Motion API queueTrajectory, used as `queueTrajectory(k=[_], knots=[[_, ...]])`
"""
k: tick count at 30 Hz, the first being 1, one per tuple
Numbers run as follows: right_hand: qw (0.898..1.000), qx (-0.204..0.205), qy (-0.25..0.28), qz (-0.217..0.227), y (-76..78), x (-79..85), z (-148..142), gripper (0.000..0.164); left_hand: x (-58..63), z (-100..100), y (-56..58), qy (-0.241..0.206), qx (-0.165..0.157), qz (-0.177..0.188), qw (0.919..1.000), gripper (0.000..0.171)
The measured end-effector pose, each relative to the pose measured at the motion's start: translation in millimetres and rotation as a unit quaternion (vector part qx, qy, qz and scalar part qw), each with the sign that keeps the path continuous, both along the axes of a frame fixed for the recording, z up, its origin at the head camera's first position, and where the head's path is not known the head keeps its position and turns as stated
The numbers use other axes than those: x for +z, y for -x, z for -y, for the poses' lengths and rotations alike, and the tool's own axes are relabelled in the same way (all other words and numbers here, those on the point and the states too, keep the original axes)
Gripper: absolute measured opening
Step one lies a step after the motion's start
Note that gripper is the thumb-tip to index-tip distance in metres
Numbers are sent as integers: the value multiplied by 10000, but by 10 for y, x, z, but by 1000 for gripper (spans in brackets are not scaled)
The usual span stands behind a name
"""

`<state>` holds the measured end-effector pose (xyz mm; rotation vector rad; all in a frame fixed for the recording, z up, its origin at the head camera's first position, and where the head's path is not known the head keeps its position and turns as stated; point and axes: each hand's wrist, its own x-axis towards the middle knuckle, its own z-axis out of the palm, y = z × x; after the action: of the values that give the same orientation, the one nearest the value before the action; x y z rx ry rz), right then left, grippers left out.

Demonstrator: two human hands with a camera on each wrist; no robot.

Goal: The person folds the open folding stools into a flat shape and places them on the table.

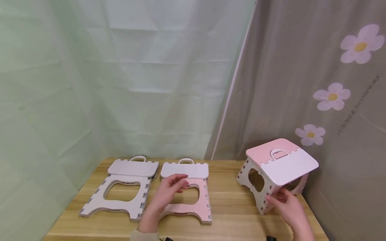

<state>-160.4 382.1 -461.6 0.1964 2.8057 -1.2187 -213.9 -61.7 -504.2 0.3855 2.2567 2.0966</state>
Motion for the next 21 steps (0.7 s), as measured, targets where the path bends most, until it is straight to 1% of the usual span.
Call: queueTrajectory(k=[3, 6, 11, 15, 18, 21], knots=[[10000, 20, 64, -56, 6, 6, 19, 80, 10, -13, 7, 7, 10, 0, 10000, 33], [9996, 44, 257, -69, 6, 7, 68, 75, 19, -14, 7, 25, 33, -7, 10000, 33], [9990, 126, 408, -106, 6, 8, 142, 73, 25, -22, -7, 32, 2, 5, 10000, 33], [9982, 232, 501, -217, 12, -4, 211, 68, 20, -44, -14, 83, -27, -52, 9999, 33], [9974, 344, 564, -281, 23, -21, 290, 62, 19, -68, -25, 117, -67, -36, 9999, 33], [9966, 478, 596, -318, 33, -38, 388, 60, 8, -104, -28, 110, -124, -20, 9999, 34]])
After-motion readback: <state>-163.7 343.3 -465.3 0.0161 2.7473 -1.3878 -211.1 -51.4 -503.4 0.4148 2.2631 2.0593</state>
